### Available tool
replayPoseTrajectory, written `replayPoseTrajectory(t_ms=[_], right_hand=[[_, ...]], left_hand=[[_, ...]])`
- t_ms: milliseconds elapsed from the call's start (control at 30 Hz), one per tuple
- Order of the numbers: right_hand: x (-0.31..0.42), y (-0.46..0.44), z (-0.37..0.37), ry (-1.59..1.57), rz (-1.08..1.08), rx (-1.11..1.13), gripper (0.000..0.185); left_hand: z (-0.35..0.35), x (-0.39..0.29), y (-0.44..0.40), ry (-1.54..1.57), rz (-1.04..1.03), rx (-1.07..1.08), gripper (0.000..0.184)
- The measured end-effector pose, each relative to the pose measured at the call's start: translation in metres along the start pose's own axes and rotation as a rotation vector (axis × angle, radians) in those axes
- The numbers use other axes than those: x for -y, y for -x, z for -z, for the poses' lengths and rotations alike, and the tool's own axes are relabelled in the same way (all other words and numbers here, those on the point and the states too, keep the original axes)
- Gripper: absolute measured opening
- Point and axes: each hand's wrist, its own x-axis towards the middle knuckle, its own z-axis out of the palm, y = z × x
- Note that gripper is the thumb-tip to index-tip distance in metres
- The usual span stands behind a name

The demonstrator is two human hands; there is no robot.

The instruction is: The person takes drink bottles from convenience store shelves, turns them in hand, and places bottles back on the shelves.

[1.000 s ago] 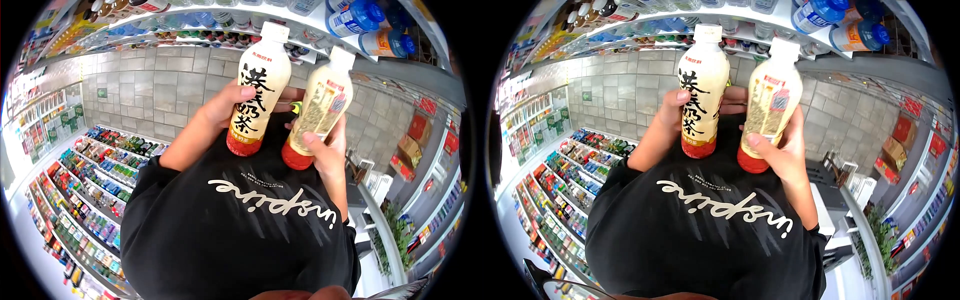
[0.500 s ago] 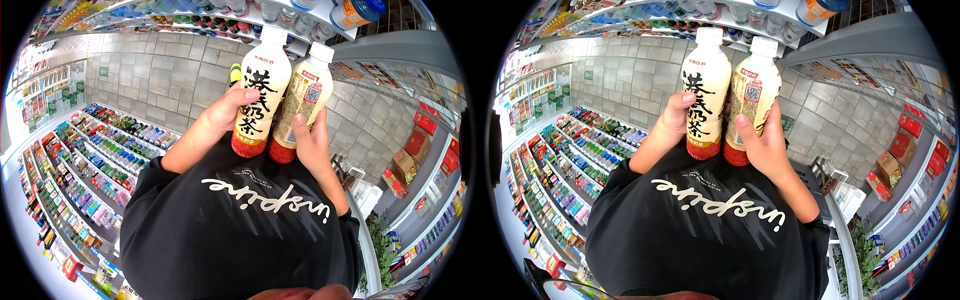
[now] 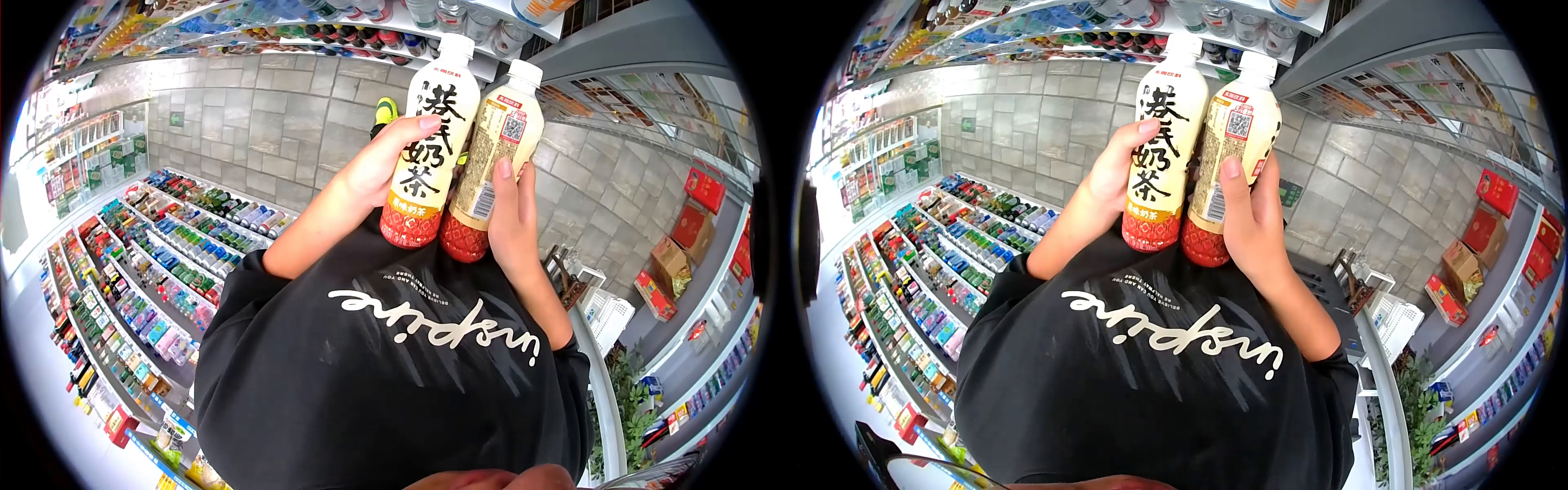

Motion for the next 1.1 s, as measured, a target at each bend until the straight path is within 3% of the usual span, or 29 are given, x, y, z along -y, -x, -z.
replayPoseTrajectory(t_ms=[267,400,467,500,533,600,633,700,800,867,933,1000,1100], right_hand=[[-0.008,-0.011,0.006,-0.081,-0.091,0.030,0.047],[0.008,-0.019,-0.001,0.065,-0.011,0.022,0.047],[0.020,-0.023,-0.003,0.333,0.020,0.046,0.052],[0.025,-0.025,-0.001,0.617,0.088,0.014,0.055],[0.035,-0.028,-0.003,0.621,0.101,0.016,0.055],[0.056,-0.031,-0.007,1.042,-0.058,0.024,0.054],[0.060,-0.031,-0.008,1.049,-0.049,0.024,0.054],[0.068,-0.033,-0.009,1.304,0.015,0.031,0.057],[0.116,-0.023,-0.014,1.401,0.053,-0.034,0.056],[0.133,-0.007,-0.010,0.988,0.471,-0.210,0.044],[0.168,0.017,-0.012,0.433,0.586,0.261,0.032],[0.207,0.020,-0.018,0.313,0.371,0.791,0.032],[0.218,0.027,-0.046,0.276,0.318,0.897,0.020]], left_hand=[[0.004,-0.009,-0.002,0.005,0.064,0.042,0.047],[0.005,-0.012,-0.005,0.231,0.050,0.160,0.060],[-0.004,-0.015,-0.008,0.205,-0.026,0.120,0.067],[-0.007,-0.013,-0.010,0.201,-0.036,0.128,0.067],[-0.008,-0.010,-0.011,0.231,-0.082,0.130,0.070],[-0.009,-0.007,-0.010,0.266,-0.135,0.138,0.073],[-0.009,-0.008,-0.009,0.248,-0.142,0.156,0.075],[-0.008,-0.010,-0.010,0.231,-0.159,0.180,0.078],[-0.008,-0.012,-0.013,0.255,-0.161,0.273,0.081],[-0.009,-0.014,-0.014,0.246,-0.172,0.384,0.083],[-0.004,-0.011,-0.017,0.270,-0.146,0.445,0.084],[0.001,-0.010,-0.022,0.294,-0.130,0.541,0.083],[0.000,-0.019,-0.023,0.261,-0.127,0.601,0.079]])
